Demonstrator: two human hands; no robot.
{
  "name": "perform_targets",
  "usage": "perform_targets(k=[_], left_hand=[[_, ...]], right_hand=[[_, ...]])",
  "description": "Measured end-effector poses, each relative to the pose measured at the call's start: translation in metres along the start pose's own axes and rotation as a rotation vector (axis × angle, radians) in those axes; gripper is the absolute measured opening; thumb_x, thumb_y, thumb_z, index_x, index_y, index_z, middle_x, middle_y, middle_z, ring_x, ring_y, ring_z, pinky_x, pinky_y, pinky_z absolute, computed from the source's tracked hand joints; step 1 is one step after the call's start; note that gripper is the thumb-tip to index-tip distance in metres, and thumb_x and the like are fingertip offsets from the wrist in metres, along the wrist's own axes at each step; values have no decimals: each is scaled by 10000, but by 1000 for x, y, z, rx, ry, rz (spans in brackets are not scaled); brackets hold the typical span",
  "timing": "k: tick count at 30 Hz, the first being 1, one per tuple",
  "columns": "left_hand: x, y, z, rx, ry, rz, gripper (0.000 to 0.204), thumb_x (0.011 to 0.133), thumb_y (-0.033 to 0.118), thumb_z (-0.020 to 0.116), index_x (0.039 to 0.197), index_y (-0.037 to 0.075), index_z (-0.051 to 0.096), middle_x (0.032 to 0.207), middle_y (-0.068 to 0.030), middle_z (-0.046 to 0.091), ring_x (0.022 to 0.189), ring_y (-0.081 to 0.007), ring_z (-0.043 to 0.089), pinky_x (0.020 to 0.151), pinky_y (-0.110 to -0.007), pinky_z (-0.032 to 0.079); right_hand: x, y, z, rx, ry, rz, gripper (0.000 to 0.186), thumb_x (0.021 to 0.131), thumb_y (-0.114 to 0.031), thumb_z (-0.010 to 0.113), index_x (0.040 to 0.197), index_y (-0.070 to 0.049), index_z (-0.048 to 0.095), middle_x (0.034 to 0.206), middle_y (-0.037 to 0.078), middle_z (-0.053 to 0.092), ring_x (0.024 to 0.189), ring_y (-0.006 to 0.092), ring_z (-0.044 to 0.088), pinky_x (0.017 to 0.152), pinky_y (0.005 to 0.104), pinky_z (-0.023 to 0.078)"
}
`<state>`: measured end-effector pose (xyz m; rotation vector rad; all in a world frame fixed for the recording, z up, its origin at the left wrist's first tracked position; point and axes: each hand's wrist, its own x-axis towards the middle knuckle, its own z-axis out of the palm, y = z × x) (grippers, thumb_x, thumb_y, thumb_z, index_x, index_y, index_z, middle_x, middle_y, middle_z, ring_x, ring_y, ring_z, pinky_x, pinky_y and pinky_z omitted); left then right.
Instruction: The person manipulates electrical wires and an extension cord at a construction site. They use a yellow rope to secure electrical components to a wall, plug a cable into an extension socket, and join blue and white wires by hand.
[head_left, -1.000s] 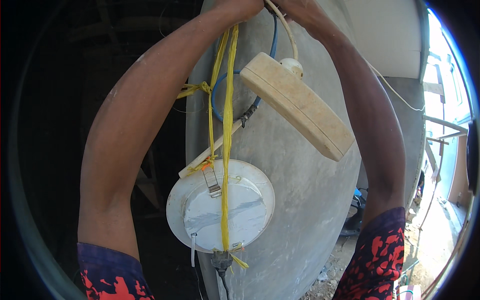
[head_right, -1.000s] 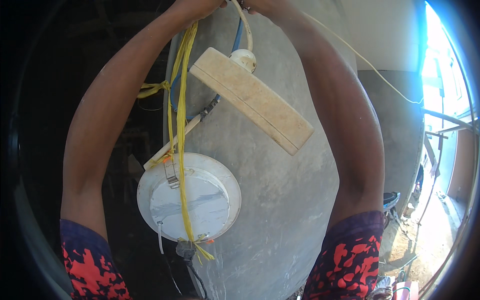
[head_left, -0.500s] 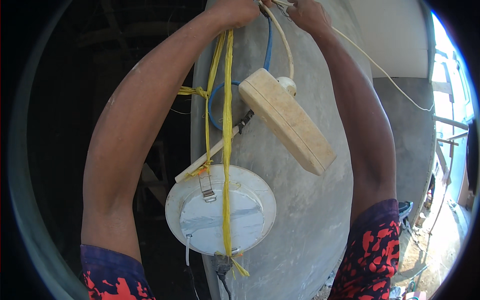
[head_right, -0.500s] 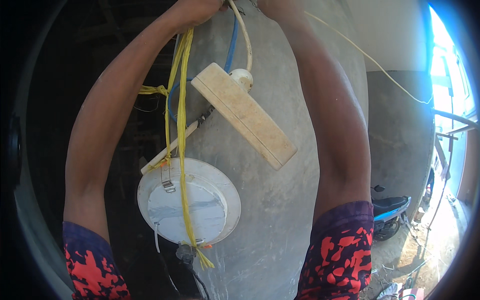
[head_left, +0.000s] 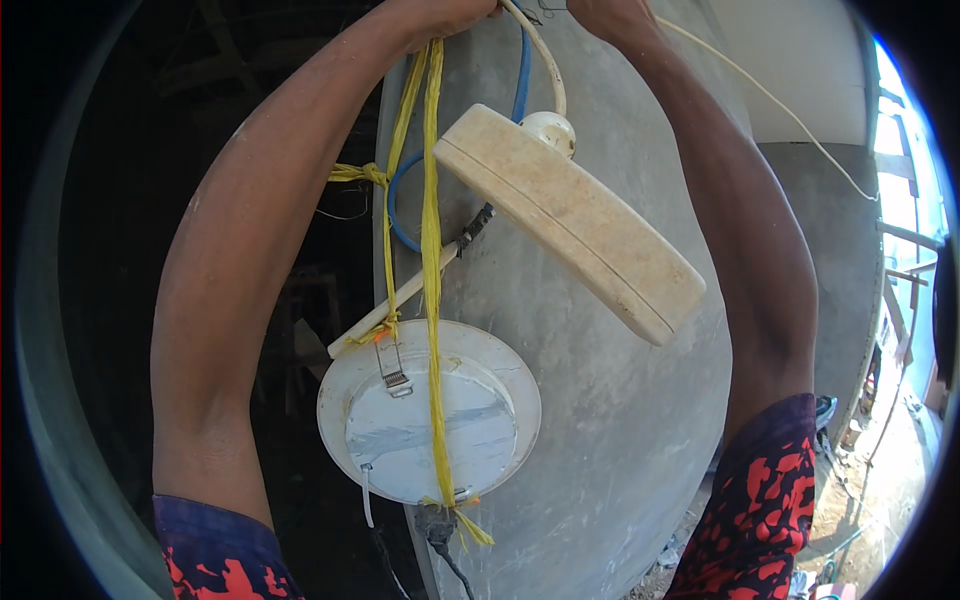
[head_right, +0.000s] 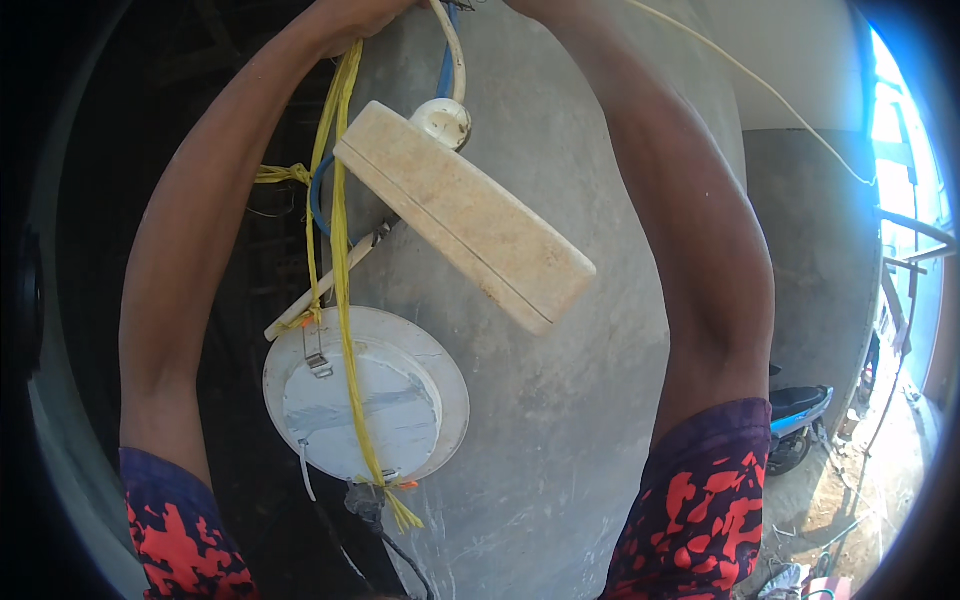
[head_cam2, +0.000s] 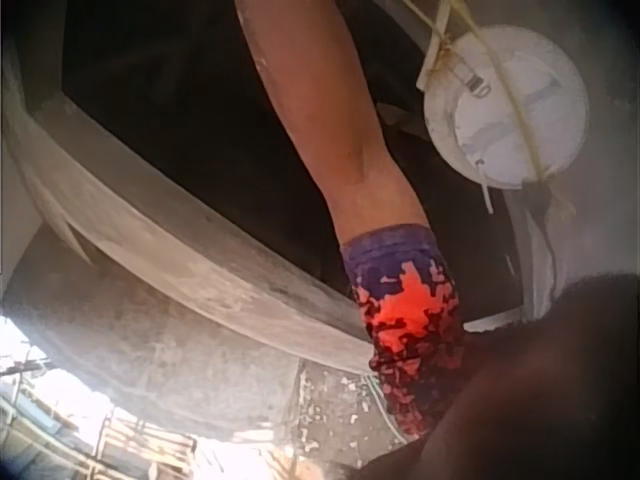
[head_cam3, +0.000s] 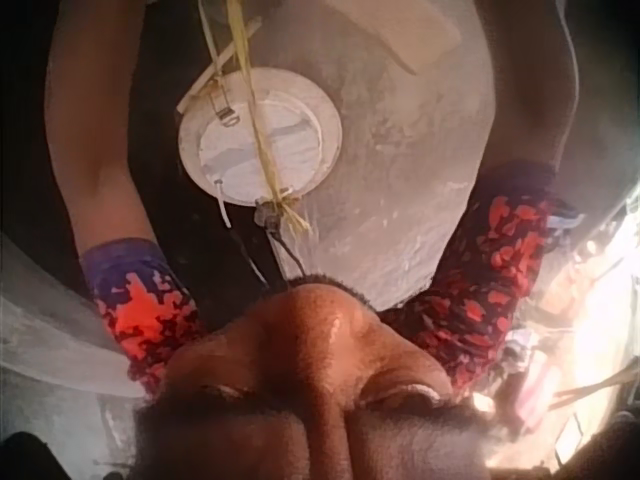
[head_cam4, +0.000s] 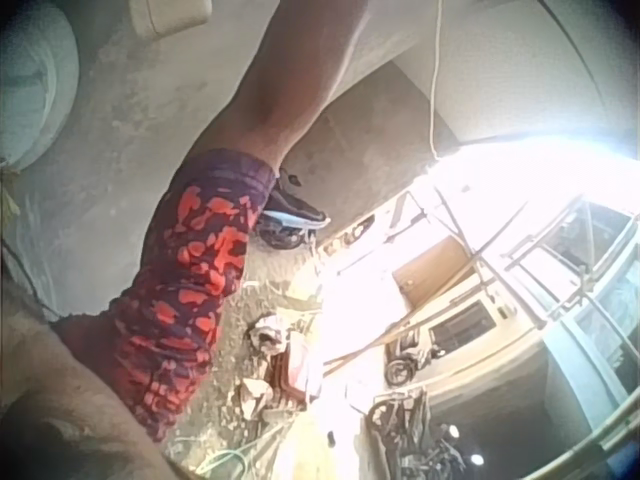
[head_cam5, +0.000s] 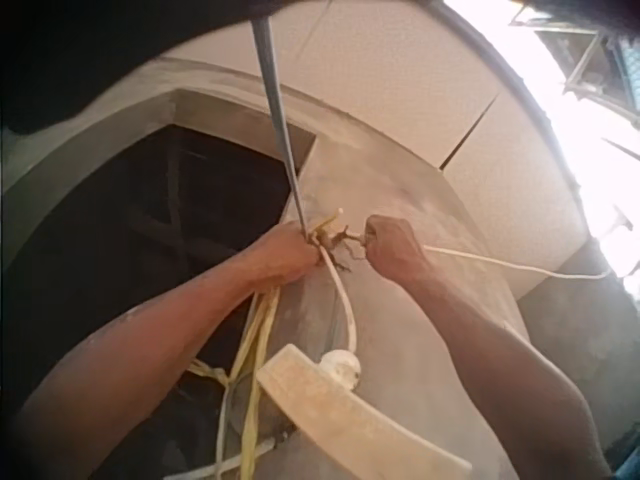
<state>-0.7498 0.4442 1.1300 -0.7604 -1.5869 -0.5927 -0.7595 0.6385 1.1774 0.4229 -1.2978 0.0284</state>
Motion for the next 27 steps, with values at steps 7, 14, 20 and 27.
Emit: perform_targets(k=[7, 14, 20, 27], left_hand=[[3, -9, 4, -143, -4, -16, 314, 919, 282, 542, 987, 9, 681, 923, -152, 657, 822, -229, 579, 738, -363, 443], [-4, -5, 6, -175, 17, -42, 301, 918, 257, 543, 1019, 6, 674, 941, -157, 661, 850, -236, 598, 745, -367, 452], [-19, 11, -12, -165, 87, -70, 330, 921, 243, 543, 1060, -35, 653, 1000, -186, 662, 936, -287, 630, 794, -376, 471], [-22, 14, -9, -186, 90, -114, 316, 910, 223, 559, 1030, -50, 663, 1000, -211, 662, 913, -307, 643, 772, -400, 481]], right_hand=[[-24, 18, 8, 94, -47, -35, 233, 840, -160, 560, 904, 31, 677, 870, 237, 670, 857, 394, 642, 769, 452, 493], [-1, 3, 9, -43, 167, -172, 285, 815, -155, 569, 975, 52, 684, 934, 245, 677, 917, 388, 638, 836, 420, 502], [20, -2, 19, -87, 14, -188, 205, 798, -97, 561, 779, 73, 674, 769, 283, 644, 741, 402, 656, 684, 483, 499], [34, -8, 8, -59, 24, 64, 173, 799, -92, 592, 806, 52, 687, 800, 263, 653, 769, 372, 660, 682, 443, 492]])
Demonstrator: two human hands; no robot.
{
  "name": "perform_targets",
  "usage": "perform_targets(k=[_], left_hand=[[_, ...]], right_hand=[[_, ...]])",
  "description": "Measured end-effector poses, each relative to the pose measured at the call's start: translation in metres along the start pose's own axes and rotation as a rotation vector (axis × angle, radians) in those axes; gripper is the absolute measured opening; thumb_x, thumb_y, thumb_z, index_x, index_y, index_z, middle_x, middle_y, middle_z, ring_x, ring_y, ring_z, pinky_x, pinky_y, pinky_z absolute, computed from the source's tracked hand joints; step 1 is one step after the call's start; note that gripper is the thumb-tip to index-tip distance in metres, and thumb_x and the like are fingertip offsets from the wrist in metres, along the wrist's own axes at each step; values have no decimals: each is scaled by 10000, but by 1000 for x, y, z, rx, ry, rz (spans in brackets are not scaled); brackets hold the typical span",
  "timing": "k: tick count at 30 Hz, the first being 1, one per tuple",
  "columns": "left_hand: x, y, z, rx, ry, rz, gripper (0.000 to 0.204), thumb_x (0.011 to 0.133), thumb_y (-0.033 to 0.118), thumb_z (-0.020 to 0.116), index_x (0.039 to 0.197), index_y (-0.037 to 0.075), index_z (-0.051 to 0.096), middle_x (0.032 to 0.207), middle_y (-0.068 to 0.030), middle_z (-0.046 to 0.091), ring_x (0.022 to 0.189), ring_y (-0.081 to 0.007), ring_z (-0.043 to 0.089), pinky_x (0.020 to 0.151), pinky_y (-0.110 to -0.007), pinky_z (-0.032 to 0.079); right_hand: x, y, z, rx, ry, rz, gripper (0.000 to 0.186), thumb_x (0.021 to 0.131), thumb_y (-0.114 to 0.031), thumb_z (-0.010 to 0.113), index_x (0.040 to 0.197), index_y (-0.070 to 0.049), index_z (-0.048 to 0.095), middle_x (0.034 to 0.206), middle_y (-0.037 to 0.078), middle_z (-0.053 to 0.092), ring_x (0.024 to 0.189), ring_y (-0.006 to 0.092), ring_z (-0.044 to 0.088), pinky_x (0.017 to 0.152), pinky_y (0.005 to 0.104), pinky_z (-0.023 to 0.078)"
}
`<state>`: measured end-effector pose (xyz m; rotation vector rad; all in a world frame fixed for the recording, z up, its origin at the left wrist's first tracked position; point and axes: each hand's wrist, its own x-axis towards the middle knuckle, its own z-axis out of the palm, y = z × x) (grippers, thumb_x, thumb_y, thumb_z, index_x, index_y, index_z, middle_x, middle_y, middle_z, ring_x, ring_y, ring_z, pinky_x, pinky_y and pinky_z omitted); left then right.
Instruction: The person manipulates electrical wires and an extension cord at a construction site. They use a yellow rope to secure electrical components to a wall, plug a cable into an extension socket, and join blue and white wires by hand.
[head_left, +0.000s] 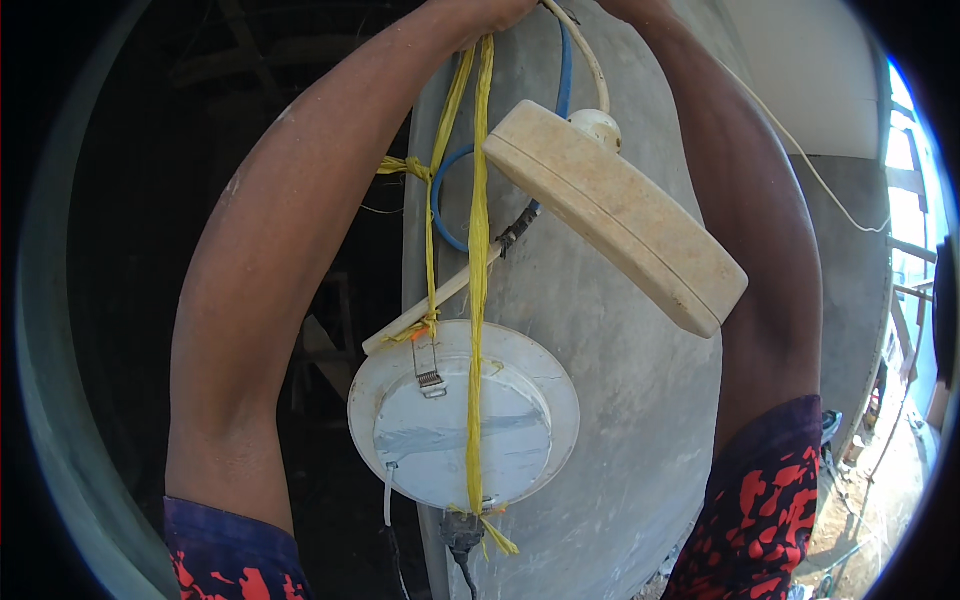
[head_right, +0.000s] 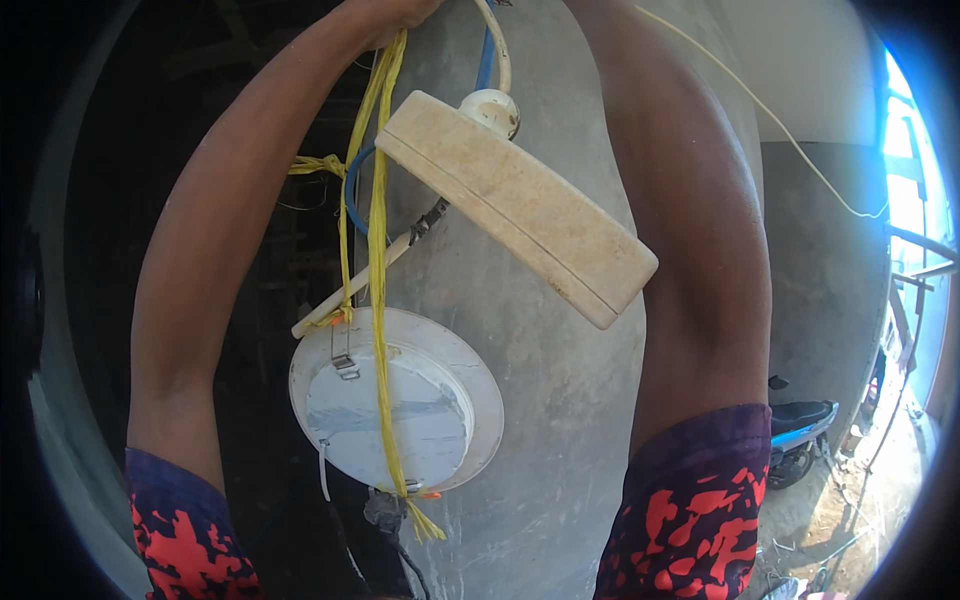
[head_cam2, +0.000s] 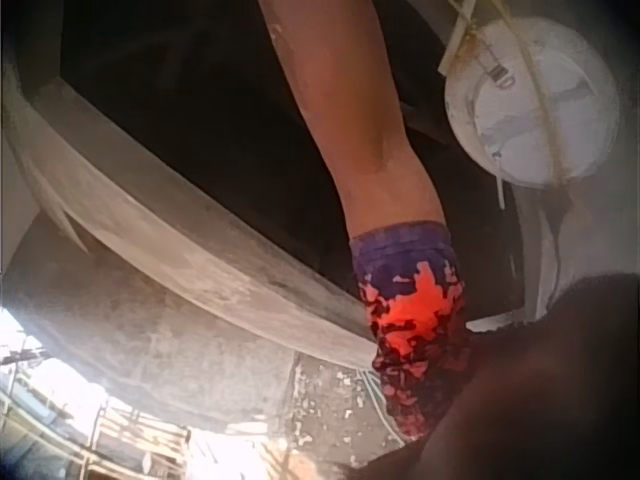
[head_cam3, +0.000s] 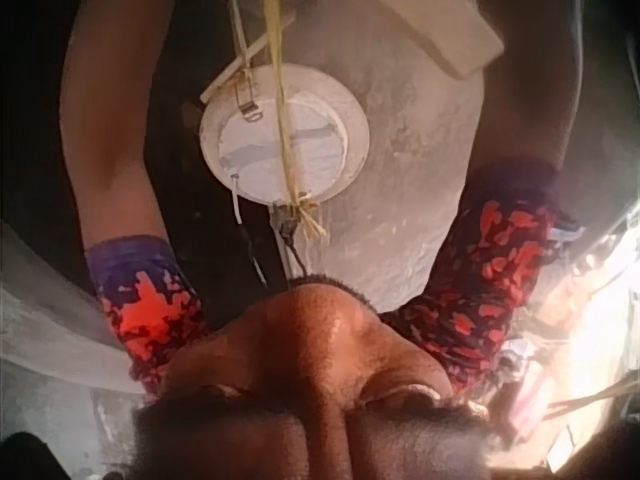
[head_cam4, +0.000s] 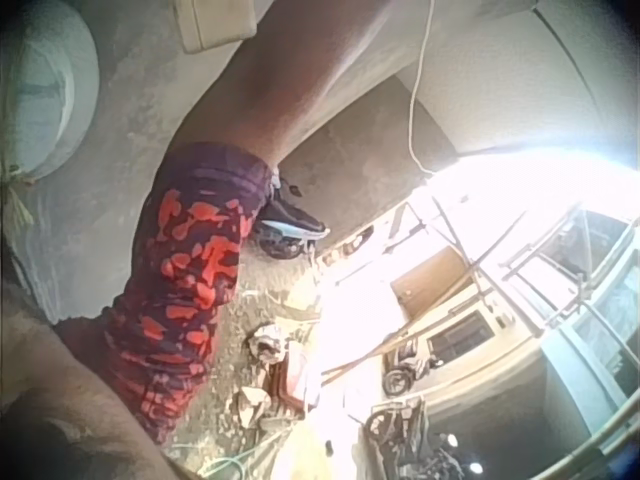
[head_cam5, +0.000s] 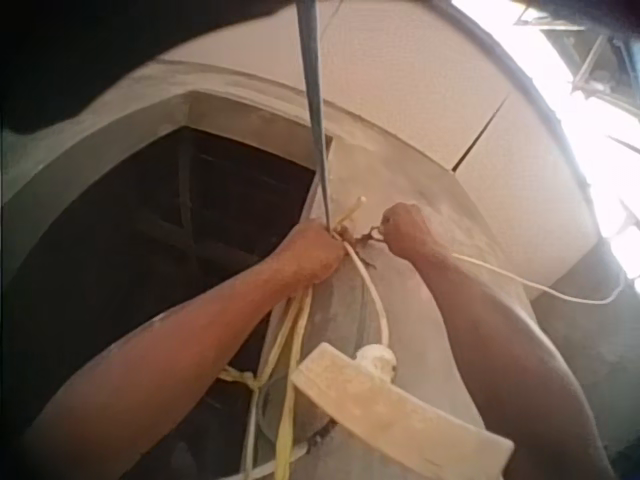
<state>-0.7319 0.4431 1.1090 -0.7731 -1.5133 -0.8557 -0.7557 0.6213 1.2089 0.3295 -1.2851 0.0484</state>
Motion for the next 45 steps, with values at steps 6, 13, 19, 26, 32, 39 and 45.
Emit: perform_targets(k=[6, 13, 19, 26, 32, 39, 45], left_hand=[[20, -12, 9, -3, 9, 42, 292, 911, 216, 555, 1018, -27, 677, 964, -185, 664, 887, -285, 638, 754, -385, 470], [0, -2, 2, -83, -4, 42, 266, 909, 202, 547, 1023, 8, 687, 948, -169, 663, 869, -244, 630, 739, -375, 461], [14, -9, 4, -22, 8, 69, 260, 914, 202, 531, 1029, 19, 676, 983, -166, 668, 906, -276, 637, 755, -388, 464], [9, -5, 9, -85, 14, 93, 235, 913, 192, 530, 1031, 34, 658, 949, -155, 659, 859, -266, 614, 757, -387, 455], [11, -3, -4, -105, -19, 153, 222, 928, 180, 514, 986, 37, 675, 966, -140, 658, 873, -246, 602, 759, -374, 449], [0, 8, -2, -81, -4, 43, 244, 929, 190, 520, 1029, 28, 672, 1004, -151, 660, 910, -252, 611, 775, -389, 454], [20, -11, 3, -75, 36, 95, 252, 917, 188, 522, 1039, 20, 665, 998, -168, 662, 899, -276, 624, 775, -391, 466]], right_hand=[[-28, 5, -10, 166, 0, -266, 152, 838, -86, 585, 868, 18, 693, 866, 234, 661, 810, 374, 640, 714, 446, 485], [-45, 26, -3, 12, 48, -632, 119, 848, -63, 562, 829, 35, 628, 781, 205, 624, 771, 378, 607, 698, 448, 472], [-55, 17, -1, -372, -23, -519, 99, 827, -60, 566, 798, -2, 641, 769, 182, 631, 771, 329, 631, 684, 419, 481], [-40, 21, 6, -556, -59, -393, 164, 853, -83, 525, 860, -28, 679, 858, 170, 667, 823, 301, 651, 716, 425, 478], [-50, -3, -3, -403, 194, -178, 203, 865, -175, 562, 899, -30, 700, 892, 171, 676, 865, 301, 650, 758, 445, 463], [-37, -1, -15, -398, 21, -241, 236, 838, -193, 573, 927, -15, 700, 885, 187, 686, 811, 341, 652, 778, 464, 469], [-14, 23, -18, 352, -400, 327, 204, 824, -141, 572, 851, 20, 694, 770, 165, 670, 677, 274, 627, 629, 413, 493]])
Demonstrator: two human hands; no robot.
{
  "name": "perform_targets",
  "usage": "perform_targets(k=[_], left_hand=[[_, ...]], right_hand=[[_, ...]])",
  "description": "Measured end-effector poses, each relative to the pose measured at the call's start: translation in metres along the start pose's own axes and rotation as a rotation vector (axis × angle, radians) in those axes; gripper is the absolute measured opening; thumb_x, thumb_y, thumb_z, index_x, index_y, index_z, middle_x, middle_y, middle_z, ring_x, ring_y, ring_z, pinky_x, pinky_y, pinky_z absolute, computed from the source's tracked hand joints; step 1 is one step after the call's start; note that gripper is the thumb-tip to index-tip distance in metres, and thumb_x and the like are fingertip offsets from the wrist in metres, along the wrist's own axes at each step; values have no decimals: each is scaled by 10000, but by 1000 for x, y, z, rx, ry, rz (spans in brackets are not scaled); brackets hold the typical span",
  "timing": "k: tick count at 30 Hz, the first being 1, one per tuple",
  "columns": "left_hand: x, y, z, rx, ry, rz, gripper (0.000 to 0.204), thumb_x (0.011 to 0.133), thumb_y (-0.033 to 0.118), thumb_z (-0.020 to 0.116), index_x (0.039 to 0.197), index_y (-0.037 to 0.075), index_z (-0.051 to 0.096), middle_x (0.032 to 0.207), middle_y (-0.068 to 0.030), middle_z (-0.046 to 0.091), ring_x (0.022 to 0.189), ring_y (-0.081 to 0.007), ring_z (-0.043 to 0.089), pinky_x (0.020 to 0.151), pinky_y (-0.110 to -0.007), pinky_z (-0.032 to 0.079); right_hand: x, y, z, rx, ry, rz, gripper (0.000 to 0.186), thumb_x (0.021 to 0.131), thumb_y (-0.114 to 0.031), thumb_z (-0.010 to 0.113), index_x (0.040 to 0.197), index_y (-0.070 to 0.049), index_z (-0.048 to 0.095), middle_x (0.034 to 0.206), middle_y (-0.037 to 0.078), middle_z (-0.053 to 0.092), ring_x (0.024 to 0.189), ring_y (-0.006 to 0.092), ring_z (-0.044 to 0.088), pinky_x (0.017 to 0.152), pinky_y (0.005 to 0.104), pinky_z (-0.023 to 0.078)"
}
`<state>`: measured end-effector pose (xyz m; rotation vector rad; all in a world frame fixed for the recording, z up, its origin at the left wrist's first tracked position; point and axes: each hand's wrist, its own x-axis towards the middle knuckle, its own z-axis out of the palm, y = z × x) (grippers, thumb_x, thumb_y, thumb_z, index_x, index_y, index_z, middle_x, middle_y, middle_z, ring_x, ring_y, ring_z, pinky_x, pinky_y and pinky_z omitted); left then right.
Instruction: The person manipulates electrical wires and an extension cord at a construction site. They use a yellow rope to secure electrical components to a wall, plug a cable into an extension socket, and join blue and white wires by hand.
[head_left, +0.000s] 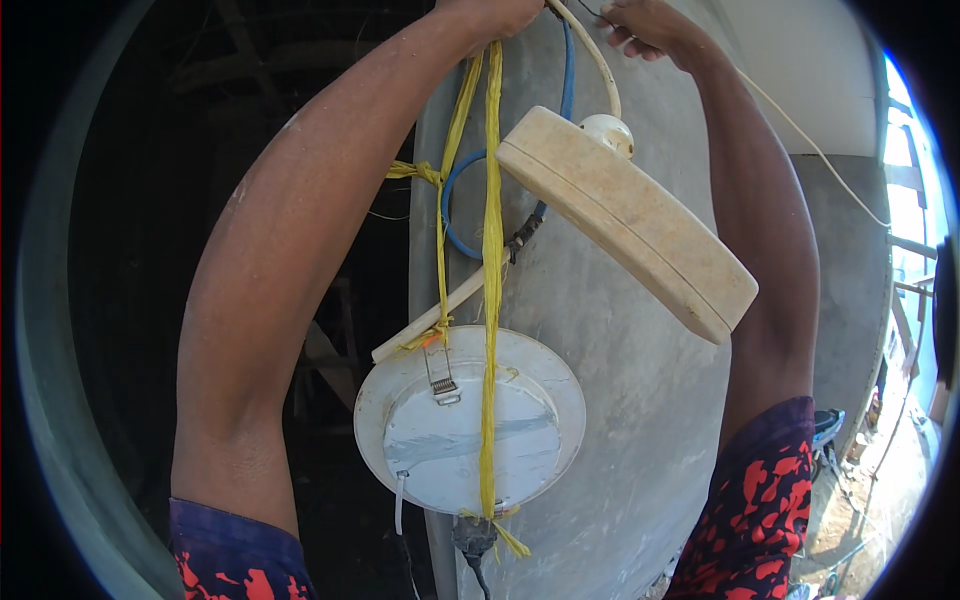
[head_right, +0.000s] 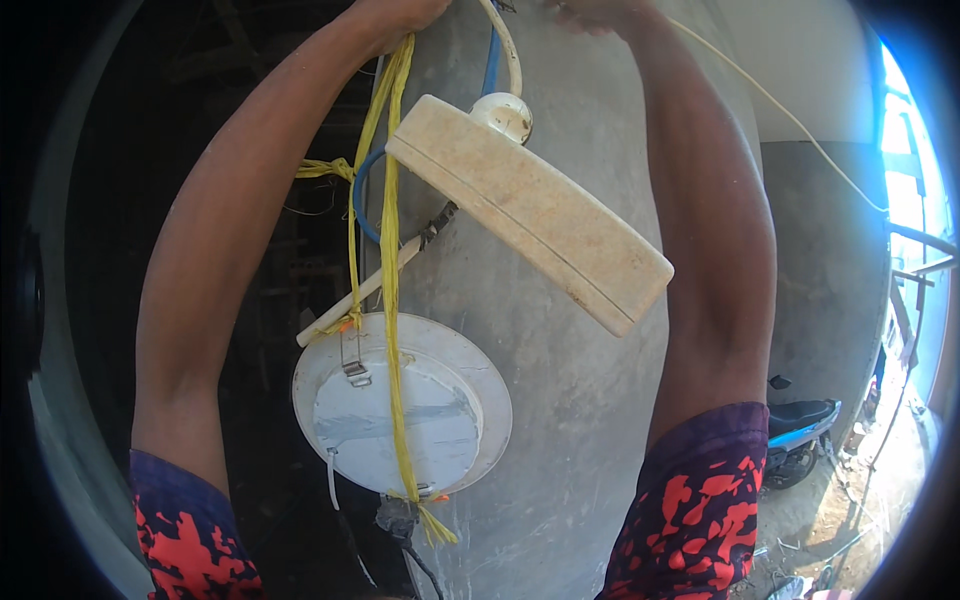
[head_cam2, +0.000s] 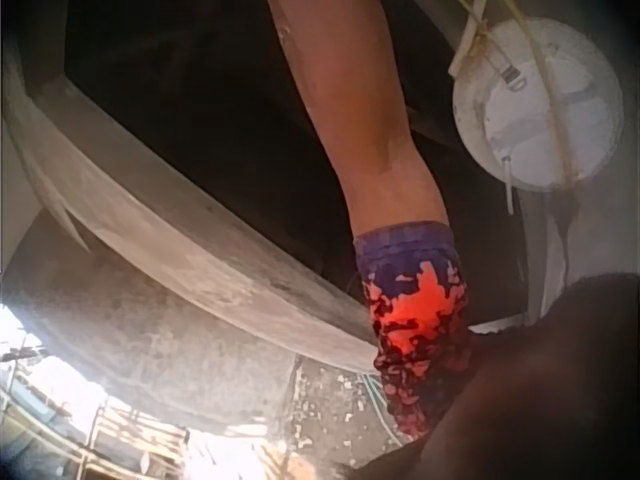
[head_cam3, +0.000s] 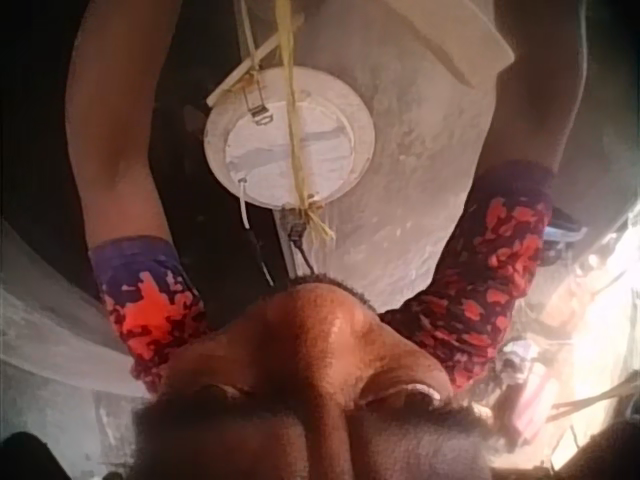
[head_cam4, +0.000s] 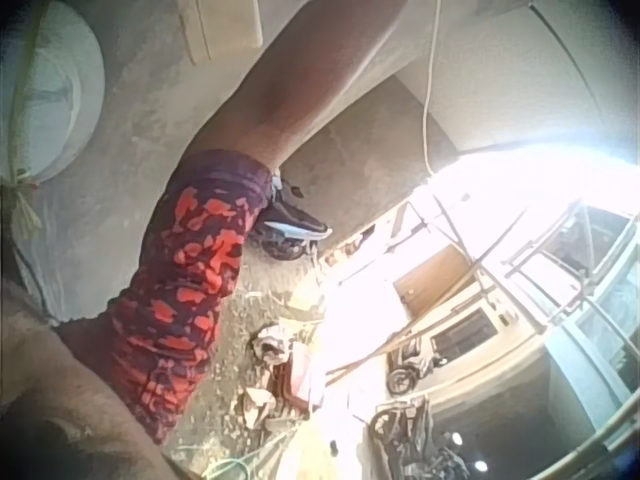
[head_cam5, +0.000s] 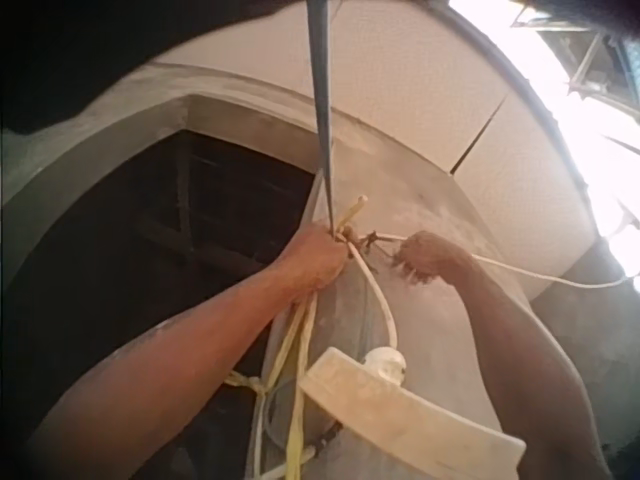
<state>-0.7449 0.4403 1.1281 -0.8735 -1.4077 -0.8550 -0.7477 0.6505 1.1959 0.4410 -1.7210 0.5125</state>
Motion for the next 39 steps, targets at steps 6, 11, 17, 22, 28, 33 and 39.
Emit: perform_targets(k=[6, 11, 17, 22, 28, 33, 39], left_hand=[[0, 0, 3, 18, -17, -37, 247, 906, 167, 520, 1037, 12, 661, 972, -187, 659, 882, -295, 628, 757, -391, 474], [-13, 12, -7, 7, -74, -56, 266, 907, 160, 515, 1072, -3, 648, 960, -174, 658, 890, -295, 626, 765, -395, 473], [-5, 12, -4, 44, -18, -120, 275, 926, 176, 520, 1103, 7, 644, 1017, -174, 646, 918, -281, 621, 793, -385, 473], [-19, 18, -7, -32, -57, -95, 263, 927, 162, 515, 1096, 6, 643, 1026, -179, 642, 928, -278, 619, 797, -388, 479], [-6, 12, -2, 66, -49, -121, 256, 924, 154, 515, 1087, 2, 641, 1035, -188, 642, 902, -279, 625, 755, -395, 486], [-9, 14, -2, 13, -25, -87, 262, 928, 154, 505, 1073, -13, 644, 1008, -185, 649, 913, -286, 631, 760, -395, 486], [-6, 13, -3, 52, 1, -129, 263, 927, 163, 514, 1052, -23, 651, 992, -181, 652, 921, -290, 631, 774, -394, 483]], right_hand=[[-46, 11, -16, 159, -180, 160, 247, 882, -331, 583, 894, -95, 656, 697, -55, 508, 571, 34, 415, 504, 214, 357], [-41, 6, -21, 8, -189, 52, 253, 866, -313, 615, 912, -69, 666, 664, -57, 446, 546, 36, 394, 500, 205, 353], [-34, 12, -33, -42, -197, -10, 225, 866, -292, 617, 831, -71, 634, 658, -23, 461, 547, 77, 430, 517, 255, 382], [-63, -17, -16, -107, 68, -29, 194, 821, -122, 574, 851, 34, 687, 758, 149, 663, 674, 236, 612, 600, 387, 482], [-80, 1, 43, -572, 466, -724, 220, 884, -219, 574, 765, -34, 562, 722, 145, 584, 675, 328, 597, 619, 439, 457], [-100, 6, 45, -532, 262, -538, 222, 895, -180, 509, 936, -23, 661, 951, 194, 663, 839, 364, 642, 725, 484, 488], [-70, 18, 13, 335, 107, 15, 402, 882, -396, 574, 1146, -103, 653, 942, 52, 677, 827, 216, 644, 779, 389, 491]])
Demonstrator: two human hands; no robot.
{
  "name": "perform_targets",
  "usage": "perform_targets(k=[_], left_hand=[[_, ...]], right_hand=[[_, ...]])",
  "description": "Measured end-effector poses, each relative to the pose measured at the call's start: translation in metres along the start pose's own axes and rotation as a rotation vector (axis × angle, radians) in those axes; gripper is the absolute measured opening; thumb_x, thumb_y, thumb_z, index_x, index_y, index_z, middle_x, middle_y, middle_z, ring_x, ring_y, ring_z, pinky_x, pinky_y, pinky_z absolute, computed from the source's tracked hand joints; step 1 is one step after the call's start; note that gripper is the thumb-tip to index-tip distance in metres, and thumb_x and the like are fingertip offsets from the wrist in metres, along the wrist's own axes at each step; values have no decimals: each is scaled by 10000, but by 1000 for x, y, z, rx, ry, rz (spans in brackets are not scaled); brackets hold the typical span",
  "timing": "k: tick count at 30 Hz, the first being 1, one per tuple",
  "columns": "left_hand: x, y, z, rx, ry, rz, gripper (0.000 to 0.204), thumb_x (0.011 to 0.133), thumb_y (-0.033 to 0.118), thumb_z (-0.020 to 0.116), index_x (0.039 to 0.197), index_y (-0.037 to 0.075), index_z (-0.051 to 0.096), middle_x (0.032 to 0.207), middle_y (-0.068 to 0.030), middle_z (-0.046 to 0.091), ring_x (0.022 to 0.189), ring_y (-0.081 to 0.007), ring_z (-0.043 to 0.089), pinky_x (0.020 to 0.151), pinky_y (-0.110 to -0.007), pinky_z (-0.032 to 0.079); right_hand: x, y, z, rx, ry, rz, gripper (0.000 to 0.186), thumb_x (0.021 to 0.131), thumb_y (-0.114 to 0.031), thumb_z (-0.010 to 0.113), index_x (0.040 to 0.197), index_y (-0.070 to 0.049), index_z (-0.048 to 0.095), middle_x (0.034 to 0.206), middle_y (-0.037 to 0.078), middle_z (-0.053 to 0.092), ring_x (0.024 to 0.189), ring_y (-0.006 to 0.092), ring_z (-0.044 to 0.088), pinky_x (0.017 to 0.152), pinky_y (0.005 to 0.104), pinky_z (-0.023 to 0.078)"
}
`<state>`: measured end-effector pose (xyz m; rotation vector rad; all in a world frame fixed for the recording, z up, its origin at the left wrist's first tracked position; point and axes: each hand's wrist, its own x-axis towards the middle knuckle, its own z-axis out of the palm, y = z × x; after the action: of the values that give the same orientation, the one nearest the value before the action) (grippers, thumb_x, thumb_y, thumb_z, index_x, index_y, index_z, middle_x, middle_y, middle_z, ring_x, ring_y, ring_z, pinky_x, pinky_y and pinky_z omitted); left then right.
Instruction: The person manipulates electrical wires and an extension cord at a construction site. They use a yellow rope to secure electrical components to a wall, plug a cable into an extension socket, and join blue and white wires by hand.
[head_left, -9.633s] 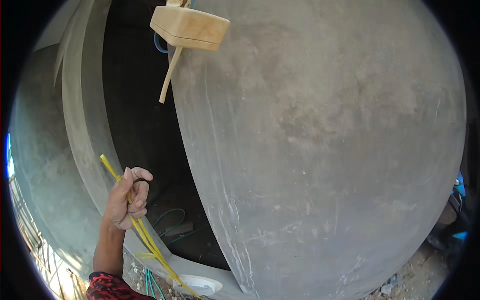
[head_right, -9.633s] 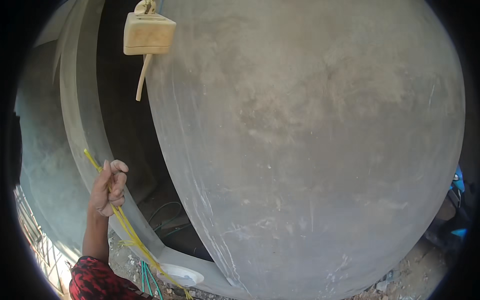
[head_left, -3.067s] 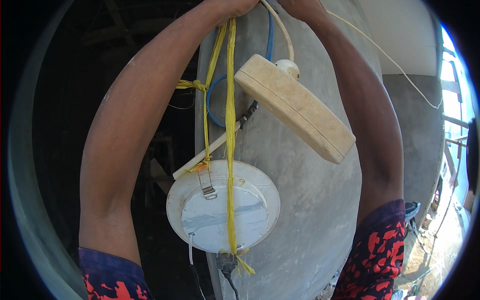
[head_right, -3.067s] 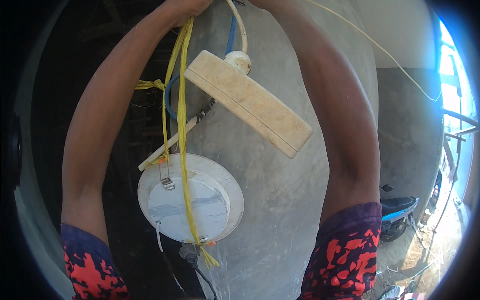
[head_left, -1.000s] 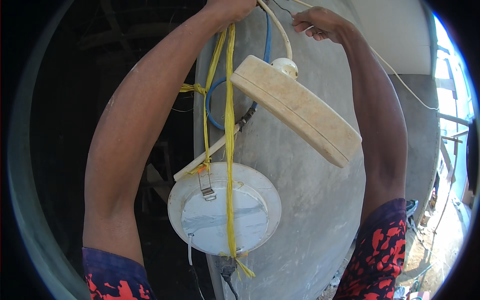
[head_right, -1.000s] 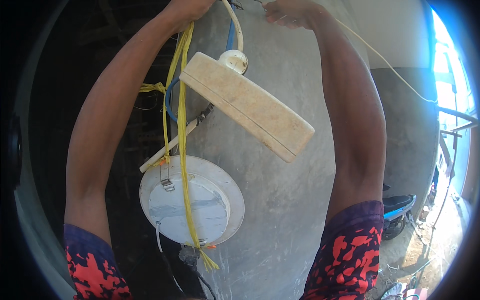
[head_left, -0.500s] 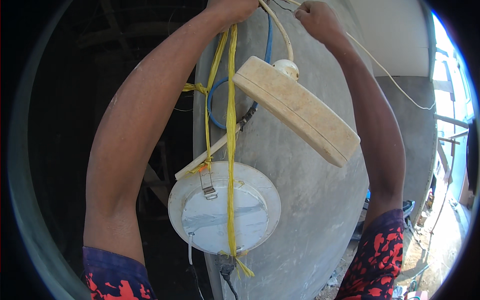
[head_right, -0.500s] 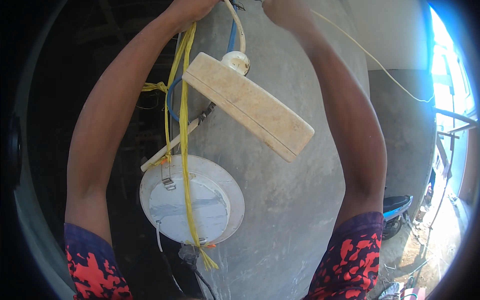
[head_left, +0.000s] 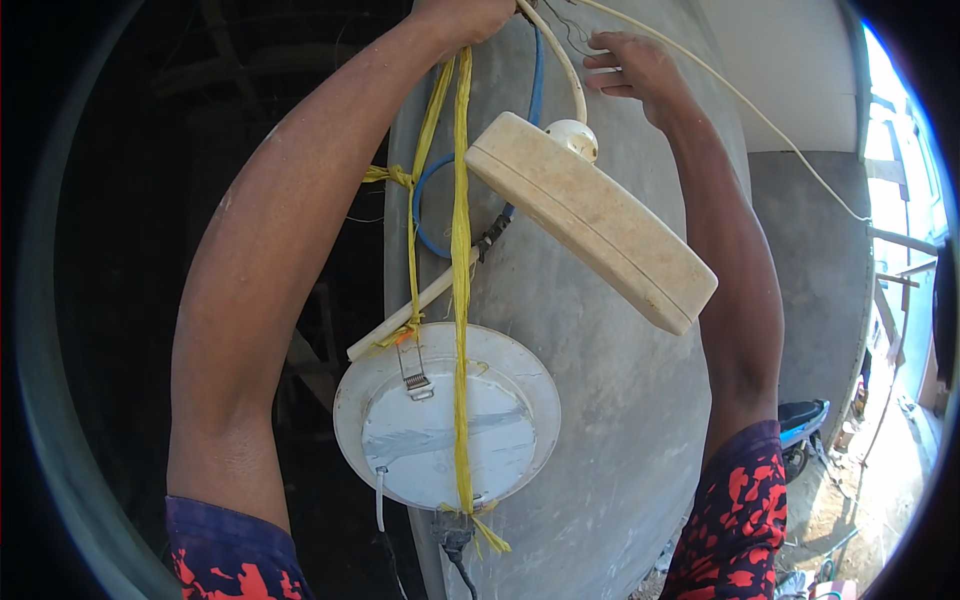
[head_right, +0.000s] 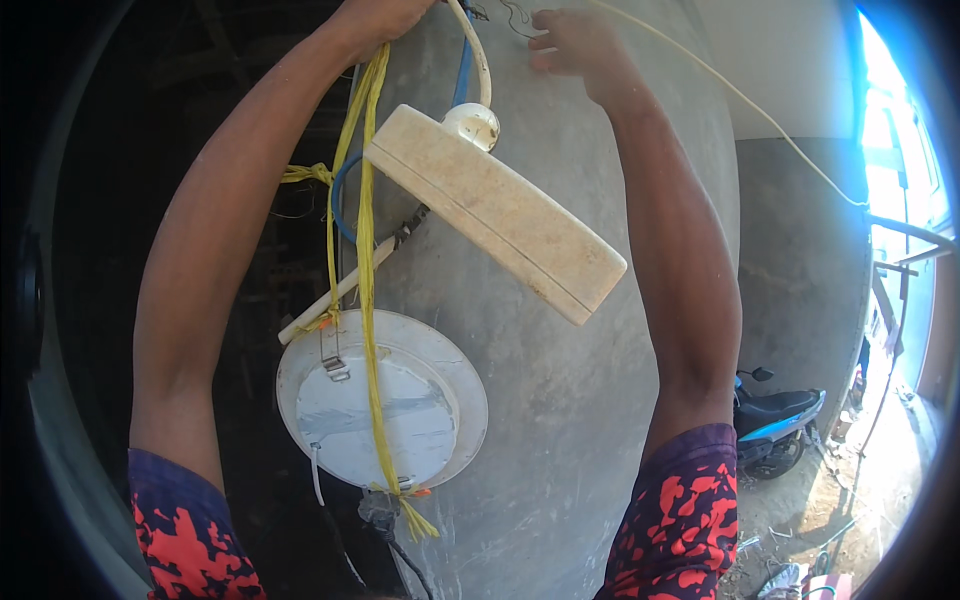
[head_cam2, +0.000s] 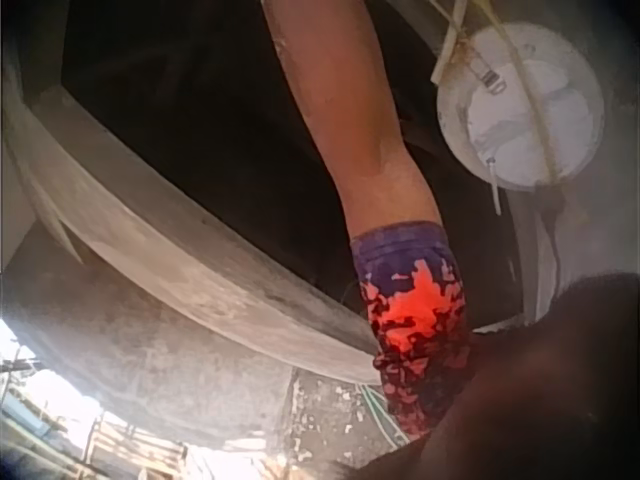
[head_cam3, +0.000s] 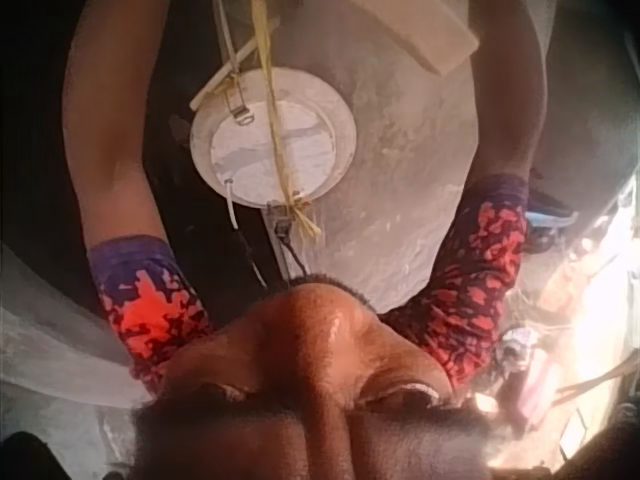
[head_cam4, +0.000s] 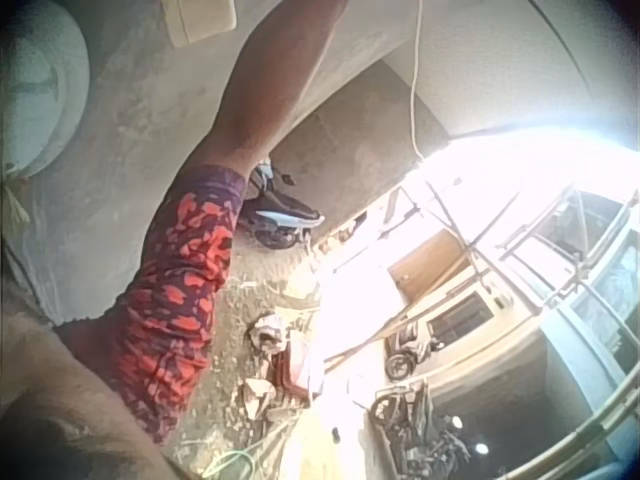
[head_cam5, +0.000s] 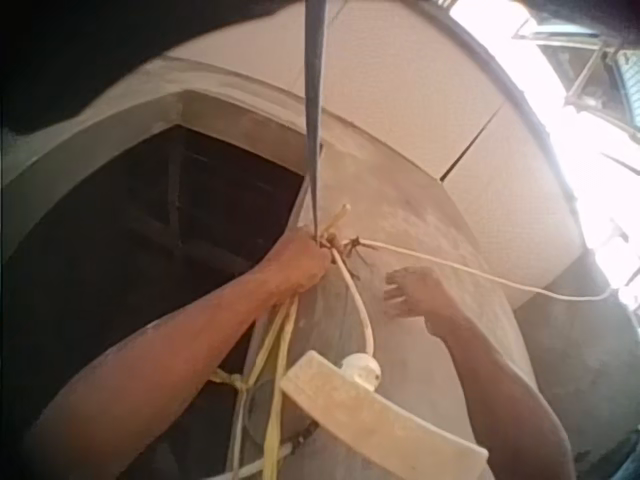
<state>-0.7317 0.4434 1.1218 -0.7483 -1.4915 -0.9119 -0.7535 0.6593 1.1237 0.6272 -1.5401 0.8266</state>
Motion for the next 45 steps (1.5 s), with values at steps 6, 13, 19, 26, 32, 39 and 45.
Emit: perform_targets(k=[6, 13, 19, 26, 32, 39, 45], left_hand=[[0, -4, -2, -40, -14, 81, 268, 917, 166, 536, 1068, -24, 650, 984, -183, 655, 904, -282, 632, 767, -394, 480], [2, -4, 0, -47, -34, 34, 249, 911, 159, 548, 1041, -18, 664, 961, -180, 658, 874, -272, 634, 748, -378, 479], [-4, 0, 4, -24, 24, 116, 249, 893, 172, 568, 1018, -17, 671, 954, -180, 658, 875, -274, 629, 756, -383, 475], [-16, 7, -3, -7, -23, 64, 274, 893, 177, 571, 1037, -40, 655, 984, -197, 652, 896, -288, 628, 782, -397, 475], [-12, 5, -6, 22, -27, 13, 282, 909, 172, 553, 1070, -40, 647, 1010, -199, 650, 917, -291, 627, 790, -396, 477], [-3, -2, -1, -26, -24, 70, 266, 914, 168, 545, 1062, -21, 660, 1033, -185, 654, 954, -291, 620, 824, -389, 465], [-12, 0, -1, -82, -23, 76, 245, 910, 163, 544, 1032, -8, 670, 1025, -173, 653, 942, -266, 614, 822, -380, 459]], right_hand=[[12, -20, -8, -328, -157, 29, 448, 879, -401, 593, 1128, -32, 647, 946, 73, 668, 788, 154, 614, 723, 329, 478], [0, -52, 20, -735, 441, -453, 249, 892, -231, 547, 876, -17, 672, 787, 137, 676, 781, 291, 655, 856, 507, 409], [-8, -16, 36, -962, 388, -758, 278, 907, -287, 541, 958, -42, 662, 922, 118, 686, 908, 280, 657, 1007, 575, 281], [-21, -49, 22, -435, 171, -252, 410, 782, -151, 709, 1139, 15, 596, 1033, 189, 680, 961, 307, 654, 802, 403, 519], [-10, -26, 15, -265, 66, -369, 360, 783, -63, 658, 1142, -52, 626, 1052, 185, 679, 995, 310, 646, 869, 405, 501], [5, -6, 5, -1317, 323, -1112, 360, 797, 29, 562, 1107, -123, 664, 942, 122, 635, 872, 331, 619, 844, 432, 480], [19, -8, 3, -389, 75, -557, 281, 845, -48, 517, 1082, -44, 667, 935, 107, 616, 846, 266, 600, 882, 416, 432]])
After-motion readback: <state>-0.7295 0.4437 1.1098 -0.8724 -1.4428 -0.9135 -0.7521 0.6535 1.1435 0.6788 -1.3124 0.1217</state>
